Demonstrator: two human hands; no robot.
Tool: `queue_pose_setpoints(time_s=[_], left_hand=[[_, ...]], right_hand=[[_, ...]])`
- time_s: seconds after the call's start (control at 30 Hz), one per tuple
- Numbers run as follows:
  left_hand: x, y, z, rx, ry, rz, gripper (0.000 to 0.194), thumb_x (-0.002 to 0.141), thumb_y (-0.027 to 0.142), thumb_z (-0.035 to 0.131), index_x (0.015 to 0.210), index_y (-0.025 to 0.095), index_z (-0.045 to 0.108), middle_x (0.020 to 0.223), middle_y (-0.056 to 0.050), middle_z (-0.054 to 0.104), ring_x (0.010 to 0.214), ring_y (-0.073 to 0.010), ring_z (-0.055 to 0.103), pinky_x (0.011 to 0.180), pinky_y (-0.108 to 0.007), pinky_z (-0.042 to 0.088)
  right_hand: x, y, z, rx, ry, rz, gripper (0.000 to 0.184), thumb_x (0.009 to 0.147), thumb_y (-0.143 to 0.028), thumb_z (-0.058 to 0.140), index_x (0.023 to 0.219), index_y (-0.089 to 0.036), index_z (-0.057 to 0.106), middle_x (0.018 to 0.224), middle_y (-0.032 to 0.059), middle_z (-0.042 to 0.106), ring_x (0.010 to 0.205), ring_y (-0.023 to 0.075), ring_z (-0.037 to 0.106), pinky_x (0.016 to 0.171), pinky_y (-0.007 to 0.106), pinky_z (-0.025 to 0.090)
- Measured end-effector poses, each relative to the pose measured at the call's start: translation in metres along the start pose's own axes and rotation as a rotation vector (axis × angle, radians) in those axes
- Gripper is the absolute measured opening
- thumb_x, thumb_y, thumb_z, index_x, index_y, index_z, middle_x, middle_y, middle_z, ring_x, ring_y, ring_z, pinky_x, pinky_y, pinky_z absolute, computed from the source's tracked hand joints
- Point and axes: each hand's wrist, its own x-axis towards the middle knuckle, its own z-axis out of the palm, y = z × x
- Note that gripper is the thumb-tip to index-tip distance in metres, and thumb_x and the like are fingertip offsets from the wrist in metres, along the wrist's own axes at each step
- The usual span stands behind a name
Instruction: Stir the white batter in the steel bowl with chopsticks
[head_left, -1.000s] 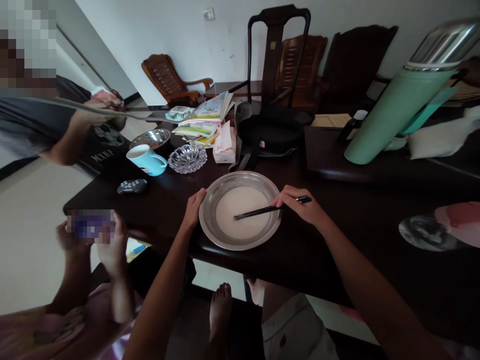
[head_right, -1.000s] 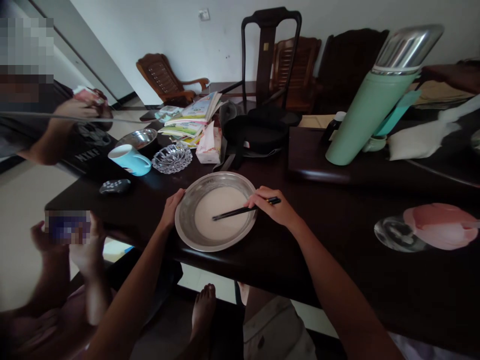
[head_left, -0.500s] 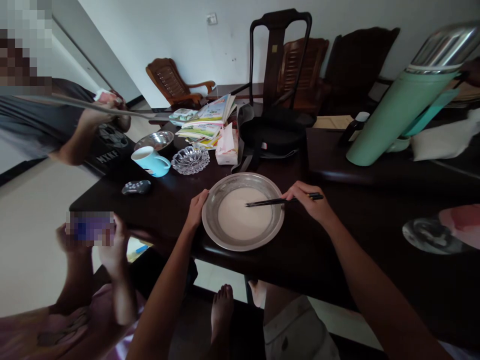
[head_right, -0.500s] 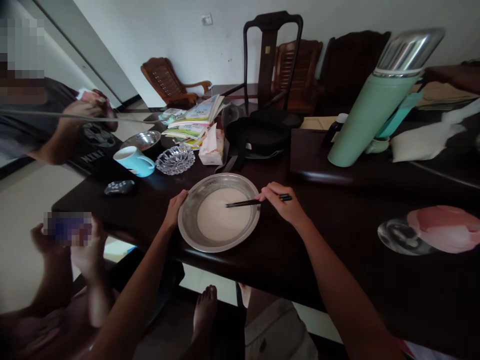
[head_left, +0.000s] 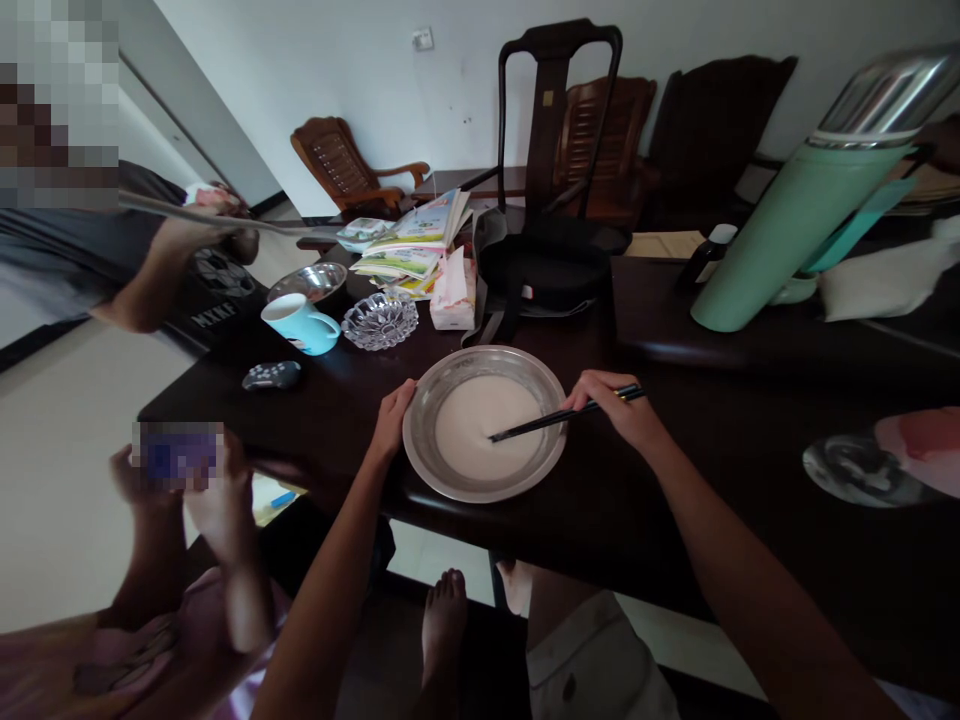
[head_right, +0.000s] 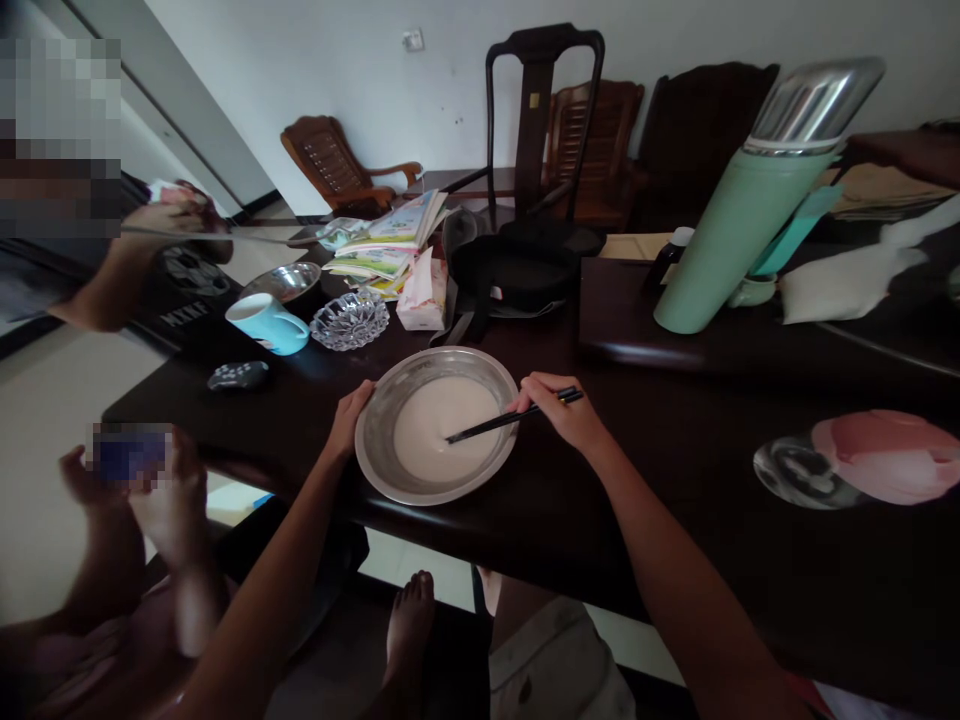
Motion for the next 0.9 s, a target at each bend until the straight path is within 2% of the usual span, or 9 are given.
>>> queue_pose_setpoints(time_s=[0.1, 0.27, 0.33, 0.43, 0.5, 0.6, 0.67, 0.77, 0.9], left_hand=[[0.0001, -0.0004, -0.0004, 0.018, 0.01, 0.012, 0.066, 0.071, 0.078, 0.057, 0.081, 0.014, 0.071, 0.076, -0.004, 0.067, 0.077, -0.0182, 0.057, 0.072, -0.028, 0.045], [0.0003, 0.0001, 0.0001, 0.025, 0.011, 0.018, 0.065, 0.071, 0.078, 0.057, 0.078, 0.015, 0.07, 0.075, -0.003, 0.066, 0.077, -0.0182, 0.057, 0.072, -0.028, 0.045], [0.0003, 0.0006, 0.0003, 0.027, 0.01, 0.015, 0.065, 0.07, 0.079, 0.057, 0.075, 0.015, 0.069, 0.073, -0.003, 0.065, 0.077, -0.0183, 0.056, 0.071, -0.028, 0.044], [0.0003, 0.0011, 0.0001, 0.035, 0.018, 0.011, 0.066, 0.069, 0.079, 0.057, 0.075, 0.015, 0.069, 0.072, -0.003, 0.065, 0.075, -0.018, 0.055, 0.071, -0.028, 0.044], [0.0004, 0.0012, 0.0002, 0.037, 0.021, 0.014, 0.066, 0.07, 0.08, 0.056, 0.077, 0.015, 0.069, 0.073, -0.003, 0.066, 0.076, -0.0184, 0.056, 0.071, -0.028, 0.044], [0.0001, 0.0018, 0.0008, 0.037, 0.022, 0.015, 0.068, 0.069, 0.081, 0.056, 0.079, 0.015, 0.07, 0.074, -0.004, 0.067, 0.078, -0.0199, 0.057, 0.072, -0.029, 0.045], [-0.0003, 0.0023, 0.0011, 0.035, 0.017, 0.009, 0.068, 0.068, 0.081, 0.056, 0.079, 0.015, 0.07, 0.073, -0.004, 0.067, 0.079, -0.0208, 0.058, 0.073, -0.03, 0.045], [-0.0005, 0.0026, 0.0011, 0.027, 0.008, 0.007, 0.067, 0.069, 0.08, 0.056, 0.081, 0.015, 0.07, 0.074, -0.004, 0.067, 0.081, -0.0211, 0.059, 0.075, -0.03, 0.045], [-0.0002, 0.0021, 0.0016, 0.034, 0.018, 0.015, 0.067, 0.07, 0.08, 0.055, 0.081, 0.016, 0.071, 0.075, -0.005, 0.068, 0.082, -0.0213, 0.059, 0.075, -0.03, 0.045]], right_hand=[[0.0002, -0.0007, 0.0027, -0.115, -0.08, -0.054, 0.042, 0.093, -0.054, 0.055, 0.069, -0.023, 0.071, 0.08, 0.0047, 0.078, 0.078, 0.0204, 0.068, 0.077, 0.036, 0.051], [-0.0001, 0.0004, -0.0007, -0.043, 0.075, -0.014, 0.044, 0.093, -0.053, 0.056, 0.063, -0.022, 0.067, 0.071, 0.0038, 0.075, 0.072, 0.0201, 0.07, 0.075, 0.035, 0.052], [-0.0004, -0.0002, 0.0004, -0.001, 0.035, -0.001, 0.046, 0.094, -0.053, 0.054, 0.062, -0.022, 0.066, 0.068, 0.0036, 0.074, 0.07, 0.0197, 0.07, 0.072, 0.034, 0.052], [-0.0004, -0.0017, 0.0037, -0.088, -0.057, -0.053, 0.041, 0.093, -0.052, 0.056, 0.068, -0.022, 0.071, 0.078, 0.0051, 0.077, 0.076, 0.0203, 0.07, 0.075, 0.034, 0.051], [-0.0002, -0.0021, 0.0036, -0.131, -0.023, -0.068, 0.039, 0.091, -0.052, 0.059, 0.069, -0.023, 0.071, 0.082, 0.0054, 0.078, 0.079, 0.0208, 0.069, 0.077, 0.036, 0.051], [-0.0004, -0.0015, 0.0017, -0.039, 0.077, -0.018, 0.046, 0.092, -0.054, 0.056, 0.062, -0.022, 0.067, 0.069, 0.0044, 0.075, 0.071, 0.0201, 0.07, 0.074, 0.035, 0.052], [-0.0007, -0.0007, 0.0023, -0.002, 0.043, -0.005, 0.048, 0.093, -0.054, 0.053, 0.06, -0.022, 0.066, 0.065, 0.0039, 0.073, 0.068, 0.0197, 0.069, 0.072, 0.035, 0.052], [-0.0002, 0.0004, 0.0041, -0.099, -0.06, -0.062, 0.04, 0.093, -0.052, 0.056, 0.069, -0.023, 0.071, 0.078, 0.0045, 0.077, 0.077, 0.0206, 0.069, 0.076, 0.036, 0.052], [0.0002, 0.0013, -0.0005, -0.114, 0.082, -0.063, 0.042, 0.092, -0.054, 0.057, 0.066, -0.023, 0.07, 0.076, 0.0046, 0.077, 0.076, 0.0205, 0.069, 0.077, 0.036, 0.052]])
